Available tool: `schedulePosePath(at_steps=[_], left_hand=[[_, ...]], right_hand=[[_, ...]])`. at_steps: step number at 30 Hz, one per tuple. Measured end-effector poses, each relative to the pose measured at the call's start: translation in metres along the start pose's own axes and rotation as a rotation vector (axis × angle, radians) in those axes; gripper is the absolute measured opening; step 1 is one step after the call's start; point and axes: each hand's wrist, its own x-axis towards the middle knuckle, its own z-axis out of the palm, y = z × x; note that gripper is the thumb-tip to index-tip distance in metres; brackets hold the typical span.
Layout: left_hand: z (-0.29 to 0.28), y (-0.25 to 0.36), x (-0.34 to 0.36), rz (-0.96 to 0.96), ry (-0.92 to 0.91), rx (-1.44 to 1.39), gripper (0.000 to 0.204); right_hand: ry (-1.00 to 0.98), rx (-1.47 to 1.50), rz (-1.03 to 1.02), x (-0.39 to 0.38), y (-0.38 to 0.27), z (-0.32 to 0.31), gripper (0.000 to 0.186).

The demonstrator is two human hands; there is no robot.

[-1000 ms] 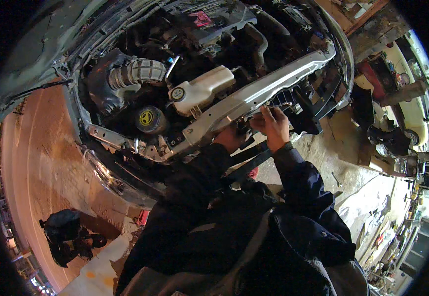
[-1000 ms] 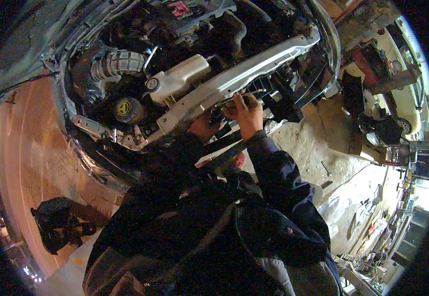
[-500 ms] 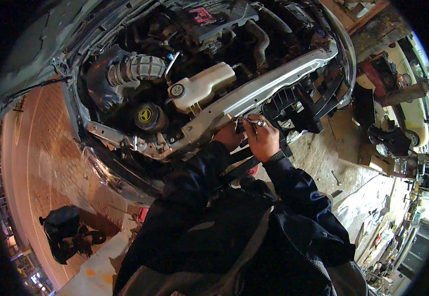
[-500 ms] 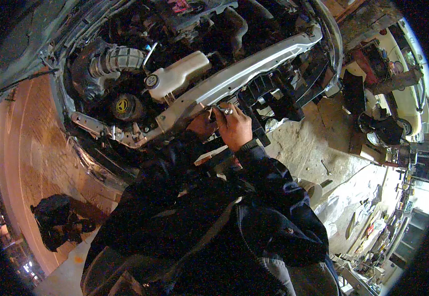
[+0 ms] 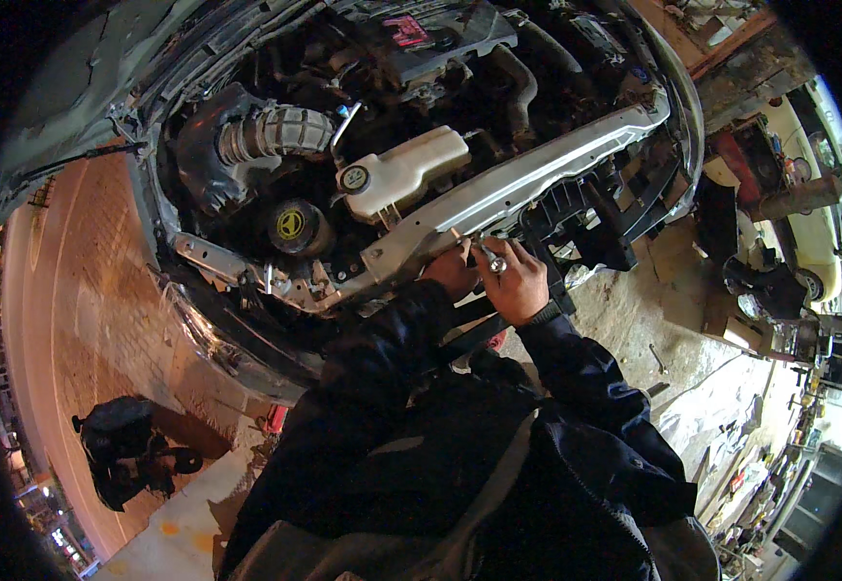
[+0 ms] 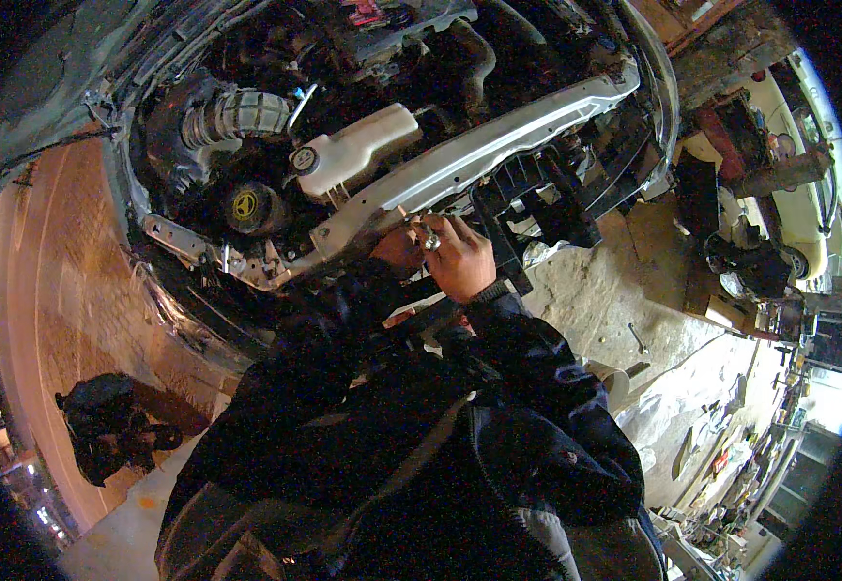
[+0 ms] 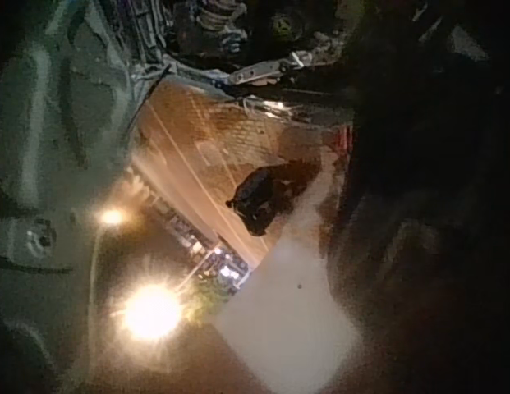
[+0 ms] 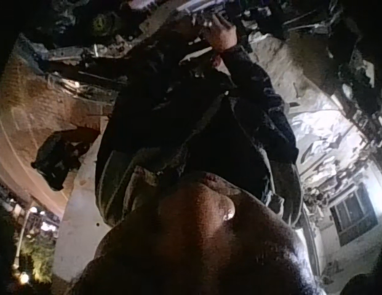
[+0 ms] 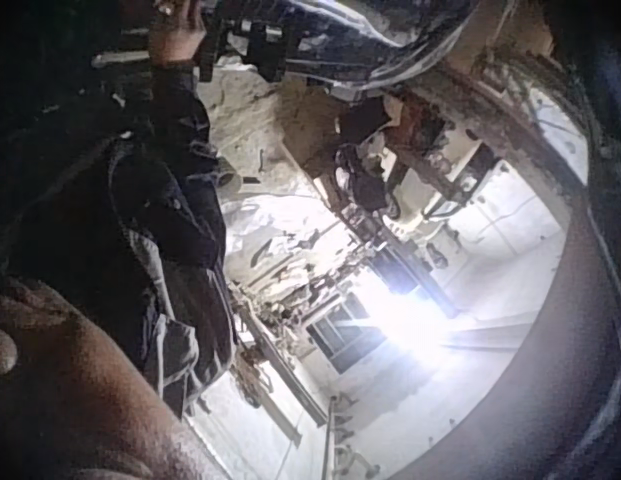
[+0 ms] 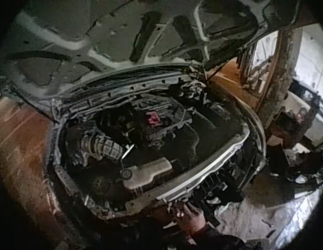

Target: The person works on the front of a car with the hood open, using a wrench to tighten bolts on the radiator support. They briefly walk away to retrieve a tool and return to continue tightening the bolts.

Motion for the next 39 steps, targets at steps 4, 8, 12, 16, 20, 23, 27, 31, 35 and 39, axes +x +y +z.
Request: schedulePosePath(at_steps=[4, 8, 12, 16, 20, 23, 27, 31, 35, 39], left_hand=[[-0.015, 0.021, -0.013, -0.033, 0.02, -0.042, 0.078], [-0.028, 0.045, -0.029, -0.008, 0.041, -0.268, 0.074], [-0.034, 0.052, -0.03, -0.001, 0.068, -0.23, 0.073], [-0.034, 0.052, -0.027, -0.142, -0.03, -0.132, 0.081], [-0.03, 0.048, -0.022, -0.142, -0.002, -0.013, 0.091], [-0.025, 0.038, -0.018, -0.137, -0.05, -0.04, 0.097], [-0.013, 0.019, -0.013, -0.135, -0.057, -0.101, 0.098], [-0.006, 0.008, -0.005, -0.056, -0.057, 0.004, 0.082], [-0.007, 0.008, -0.001, 0.038, -0.115, 0.045, 0.068], [-0.003, 0.009, -0.005, -0.053, -0.084, -0.117, 0.065]], right_hand=[[0.035, 0.034, 0.078, 0.006, 0.008, 0.003, 0.018], [0.131, 1.055, 0.967, 0.026, 0.034, -0.003, 0.022], [0.153, 1.067, 0.962, 0.022, 0.042, -0.005, 0.02], [0.146, 0.677, 0.634, 0.004, 0.025, 0.002, 0.02], [0.104, 0.227, 0.326, 0.002, 0.007, 0.003, 0.017], [0.091, 0.106, 0.163, 0.008, 0.0, 0.001, 0.011], [0.002, 0.028, 0.118, 0.013, -0.002, -0.003, 0.014], [-0.01, 0.016, -0.014, 0.01, -0.002, -0.004, 0.015], [-0.073, 0.006, -0.019, 0.007, -0.004, -0.003, 0.013], [-0.086, 0.085, 0.051, 0.009, -0.004, -0.004, 0.011]])
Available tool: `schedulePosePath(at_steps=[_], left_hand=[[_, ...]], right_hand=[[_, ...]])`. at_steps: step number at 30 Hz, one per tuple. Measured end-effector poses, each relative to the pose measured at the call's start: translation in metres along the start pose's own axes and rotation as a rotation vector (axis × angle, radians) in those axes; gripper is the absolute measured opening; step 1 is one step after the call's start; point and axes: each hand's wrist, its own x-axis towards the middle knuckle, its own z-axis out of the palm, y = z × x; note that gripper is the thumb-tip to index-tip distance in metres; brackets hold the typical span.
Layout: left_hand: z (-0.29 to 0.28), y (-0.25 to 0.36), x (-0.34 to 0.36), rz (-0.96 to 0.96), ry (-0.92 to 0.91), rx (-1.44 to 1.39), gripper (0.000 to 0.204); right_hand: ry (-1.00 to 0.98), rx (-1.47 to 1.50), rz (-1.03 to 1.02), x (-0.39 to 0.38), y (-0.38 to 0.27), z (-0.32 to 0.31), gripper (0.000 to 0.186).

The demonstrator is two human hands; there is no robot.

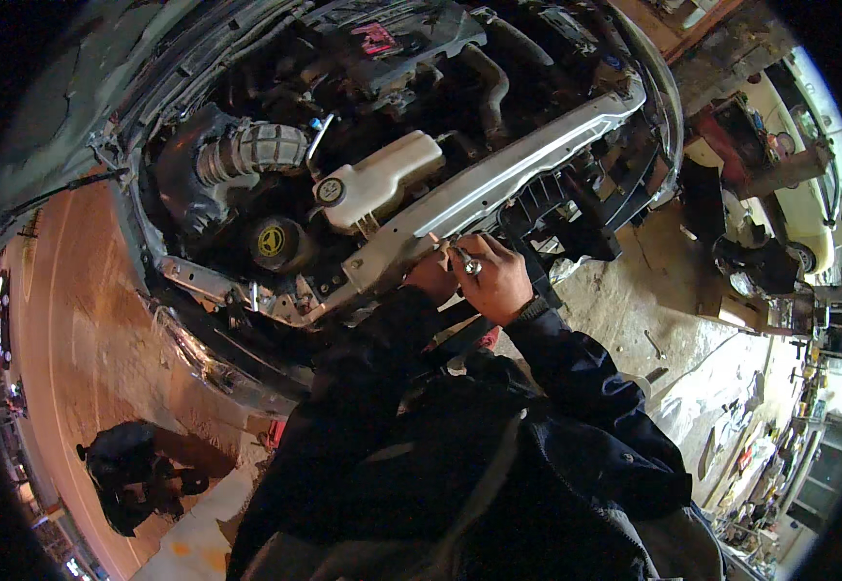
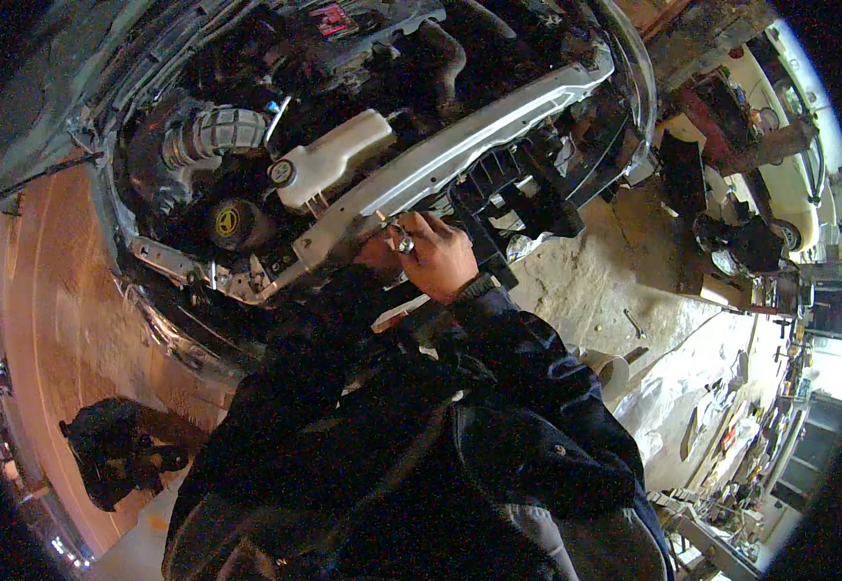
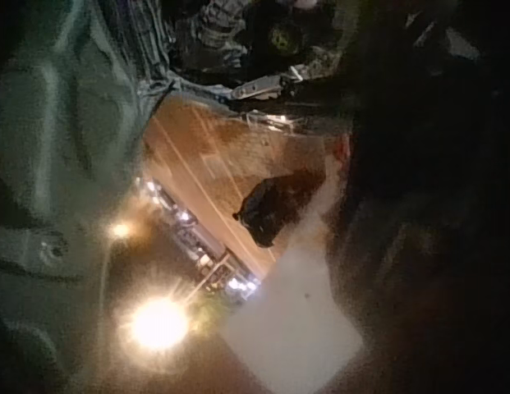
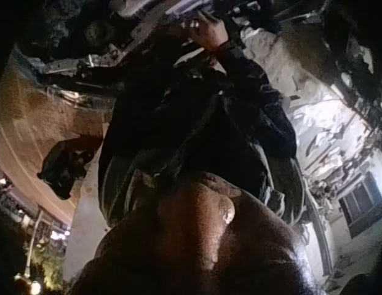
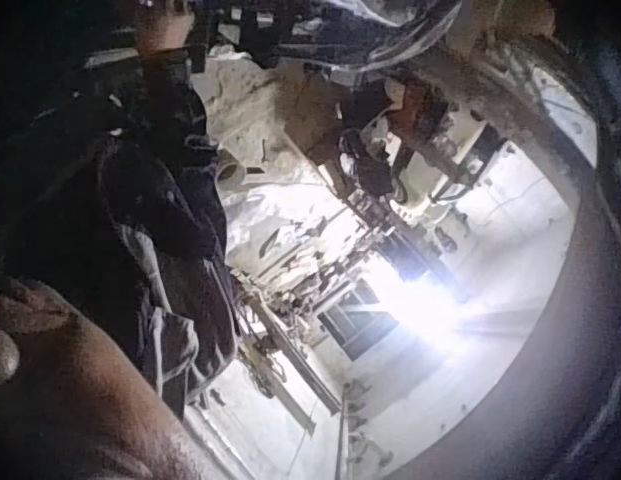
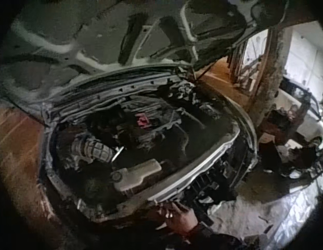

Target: The person works on the front of a car with the hood open, using a wrench to tighten bolts on the radiator support. They briefly walk away to retrieve a tool and return to continue tightening the bolts.

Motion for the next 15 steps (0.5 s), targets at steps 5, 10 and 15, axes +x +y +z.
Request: schedulePosePath(at_steps=[5, 10, 15], left_hand=[[-0.001, -0.017, 0.002, 0.236, 0.077, 0.004, 0.042], [-0.023, -0.019, -0.001, 0.429, -0.043, 0.164, 0.056], [-0.012, 0.019, -0.015, 0.072, 0.141, 0.131, 0.063]], right_hand=[[-0.026, -0.089, -0.061, 0.0, 0.001, -0.001, 0.019], [-0.067, -0.195, -0.075, -0.007, -0.003, 0.009, 0.021], [-0.083, 0.009, 0.21, -0.002, 0.02, 0.009, 0.021]])
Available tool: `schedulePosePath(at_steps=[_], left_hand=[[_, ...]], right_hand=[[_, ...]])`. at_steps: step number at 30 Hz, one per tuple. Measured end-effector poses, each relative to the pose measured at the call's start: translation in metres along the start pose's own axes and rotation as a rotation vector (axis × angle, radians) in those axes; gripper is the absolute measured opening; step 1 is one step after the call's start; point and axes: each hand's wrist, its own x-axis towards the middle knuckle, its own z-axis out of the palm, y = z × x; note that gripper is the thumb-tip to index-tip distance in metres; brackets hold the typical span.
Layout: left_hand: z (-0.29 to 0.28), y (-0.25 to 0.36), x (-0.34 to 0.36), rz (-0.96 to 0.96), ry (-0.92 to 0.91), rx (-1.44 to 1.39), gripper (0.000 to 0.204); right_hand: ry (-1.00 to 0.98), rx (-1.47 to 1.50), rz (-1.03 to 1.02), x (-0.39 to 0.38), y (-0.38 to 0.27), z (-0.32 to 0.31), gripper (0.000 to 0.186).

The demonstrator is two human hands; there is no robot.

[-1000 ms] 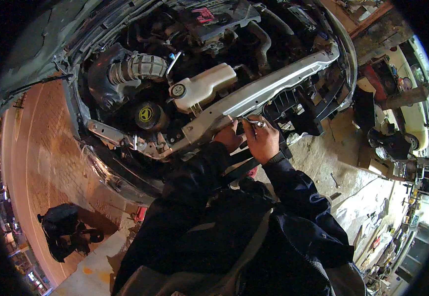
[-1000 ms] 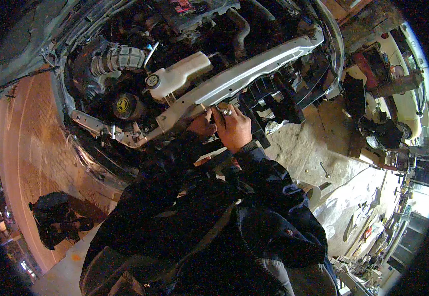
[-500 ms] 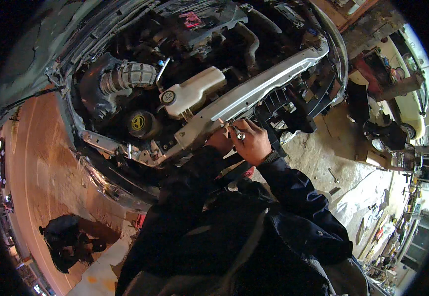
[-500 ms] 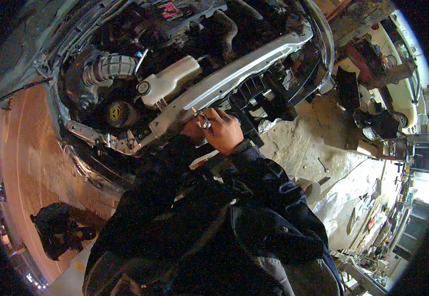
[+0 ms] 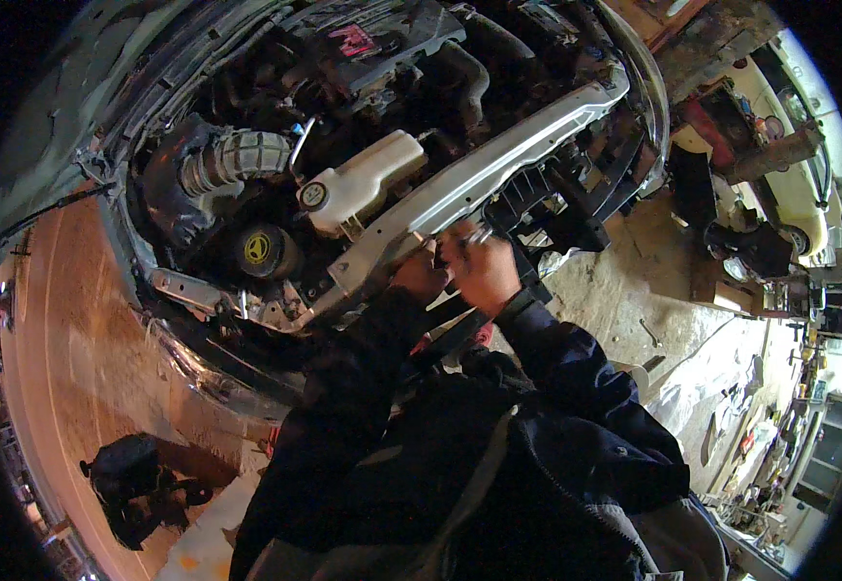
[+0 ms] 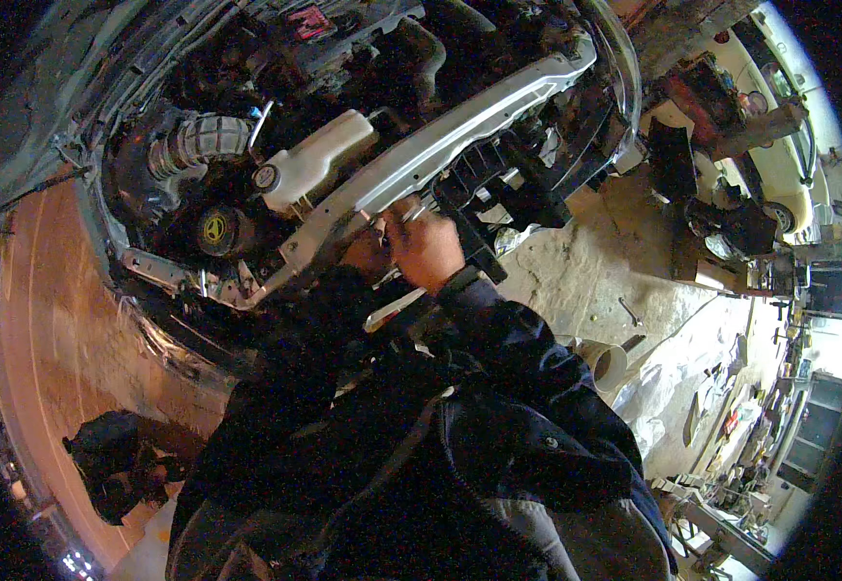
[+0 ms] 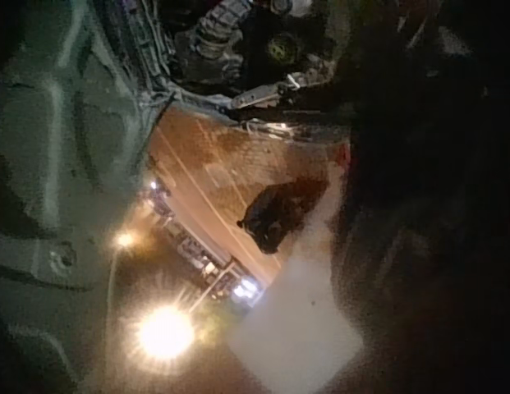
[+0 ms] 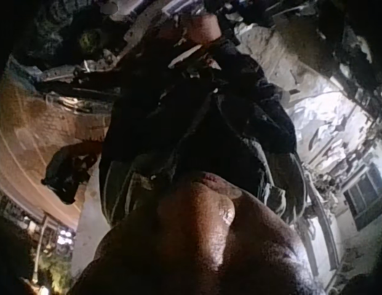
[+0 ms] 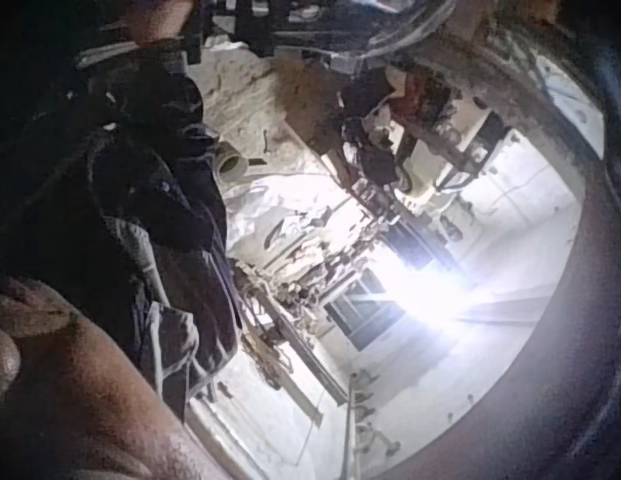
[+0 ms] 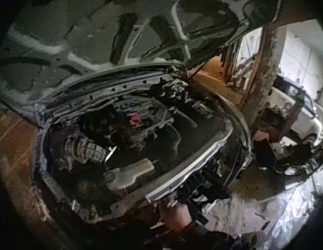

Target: The person works on the front of a car with the hood open, using a wrench to tighten bolts on the radiator support. They briefly walk away to retrieve a tool and return to continue tightening the bolts.

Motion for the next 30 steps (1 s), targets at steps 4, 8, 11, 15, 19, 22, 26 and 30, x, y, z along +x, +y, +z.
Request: schedulePosePath(at_steps=[4, 8, 11, 15, 19, 22, 26, 30], left_hand=[[-0.003, 0.014, -0.006, 0.05, 0.108, -0.296, 0.059], [-0.006, 0.013, -0.003, -0.021, -0.054, -0.406, 0.056], [-0.008, 0.016, -0.004, 0.001, 0.043, -0.195, 0.053], [-0.013, 0.024, -0.008, -0.111, 0.002, -0.079, 0.06], [-0.012, 0.022, -0.006, -0.112, 0.003, -0.037, 0.067], [-0.006, 0.012, -0.002, -0.135, -0.036, -0.049, 0.073], [-0.002, 0.003, 0.004, -0.243, -0.169, -0.048, 0.085], [0.0, 0.006, 0.002, -0.127, -0.052, -0.001, 0.091]], right_hand=[[-0.046, 0.957, 0.624, 0.028, 0.03, -0.018, 0.027], [-0.041, 1.096, 0.687, 0.03, 0.032, -0.024, 0.029], [0.114, 1.043, 0.504, 0.012, 0.017, -0.019, 0.029], [0.181, 0.237, 0.104, -0.006, 0.001, -0.011, 0.023], [0.21, -0.036, -0.151, -0.007, -0.009, -0.008, 0.012], [0.214, 0.007, -0.144, -0.005, -0.017, -0.007, 0.011], [0.148, -0.027, -0.12, -0.005, -0.023, -0.003, 0.012], [0.113, -0.047, -0.211, -0.003, -0.015, -0.003, 0.012]])
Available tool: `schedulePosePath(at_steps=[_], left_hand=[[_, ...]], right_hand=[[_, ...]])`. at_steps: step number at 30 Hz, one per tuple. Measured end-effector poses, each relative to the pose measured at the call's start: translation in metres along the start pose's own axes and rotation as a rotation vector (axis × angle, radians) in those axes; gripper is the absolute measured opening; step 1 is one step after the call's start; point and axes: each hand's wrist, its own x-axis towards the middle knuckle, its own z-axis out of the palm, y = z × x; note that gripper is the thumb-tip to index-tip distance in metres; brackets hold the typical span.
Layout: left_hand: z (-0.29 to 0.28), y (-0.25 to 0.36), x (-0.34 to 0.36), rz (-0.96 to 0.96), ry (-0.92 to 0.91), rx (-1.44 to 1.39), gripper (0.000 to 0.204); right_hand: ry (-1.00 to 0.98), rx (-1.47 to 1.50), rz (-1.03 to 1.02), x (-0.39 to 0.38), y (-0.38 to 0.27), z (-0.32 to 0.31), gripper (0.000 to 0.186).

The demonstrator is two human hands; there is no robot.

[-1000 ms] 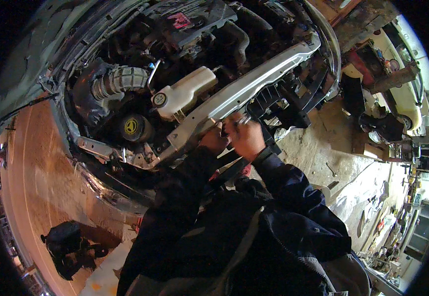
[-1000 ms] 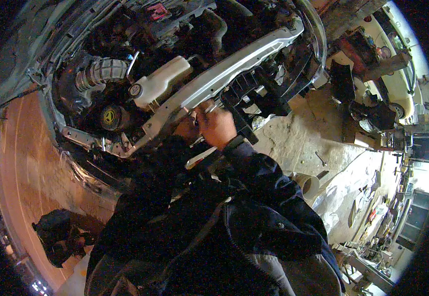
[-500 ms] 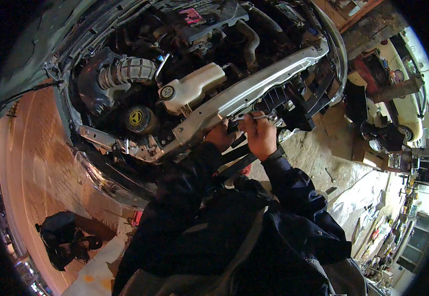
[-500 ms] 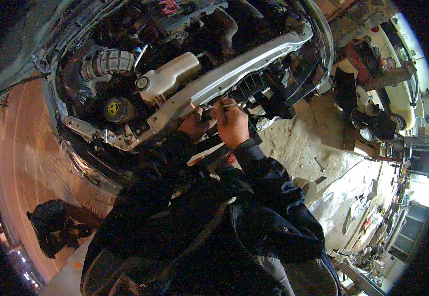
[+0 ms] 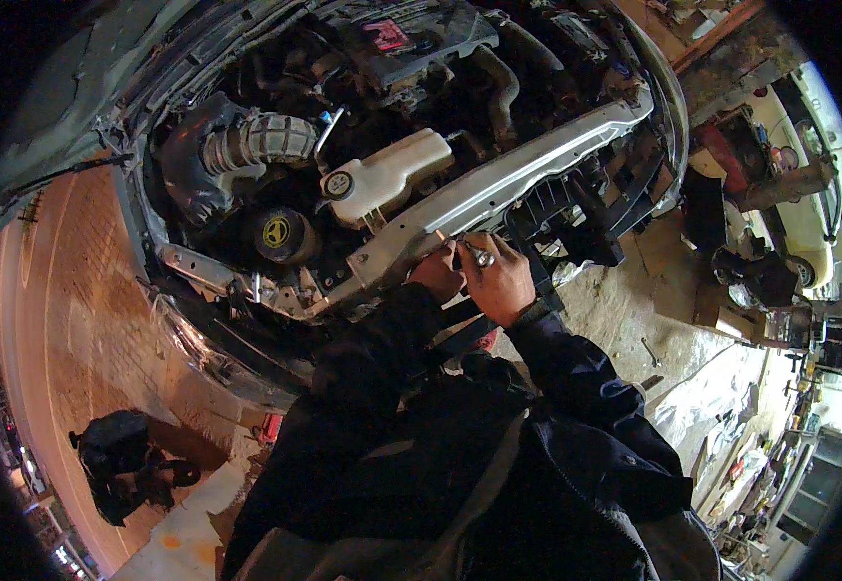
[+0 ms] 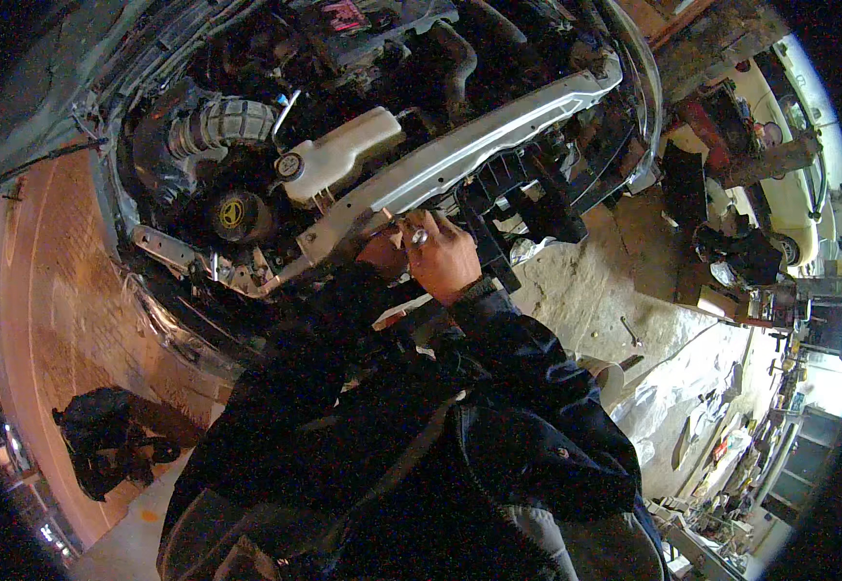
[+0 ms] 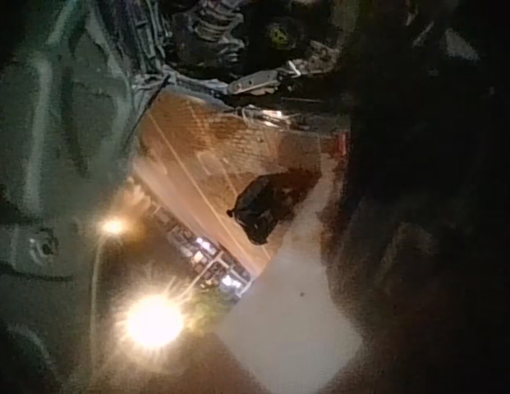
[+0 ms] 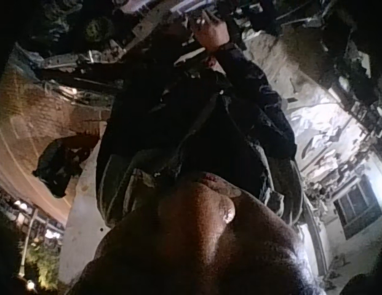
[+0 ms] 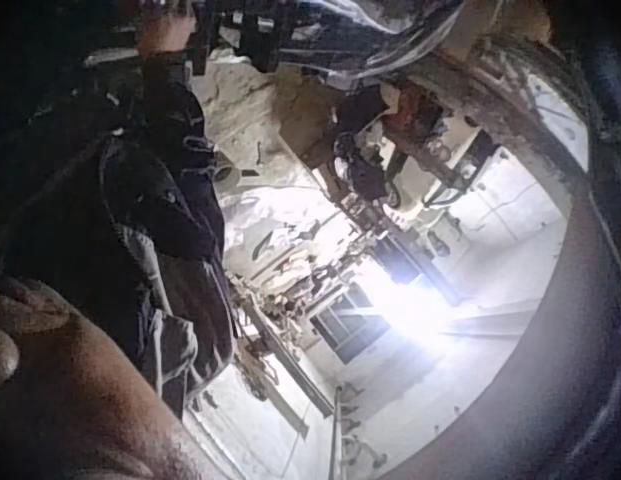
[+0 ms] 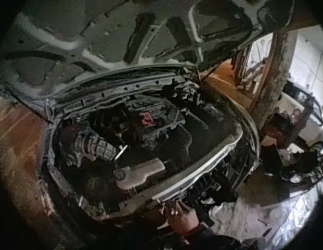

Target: The person works on the front of a car with the hood open, using a wrench to tighten bolts on the radiator support. They briefly walk away to retrieve a tool and return to continue tightening the bolts.

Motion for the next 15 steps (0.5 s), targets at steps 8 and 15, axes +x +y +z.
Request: schedulePosePath(at_steps=[8, 15], left_hand=[[0.001, -0.006, 0.002, 0.166, -0.07, -0.332, 0.083], [-0.011, 0.018, -0.013, -0.084, -0.029, -0.106, 0.091]], right_hand=[[-0.087, 1.069, 1.04, 0.039, 0.055, -0.017, 0.028], [0.076, 0.579, 0.586, 0.01, 0.023, -0.014, 0.025]])
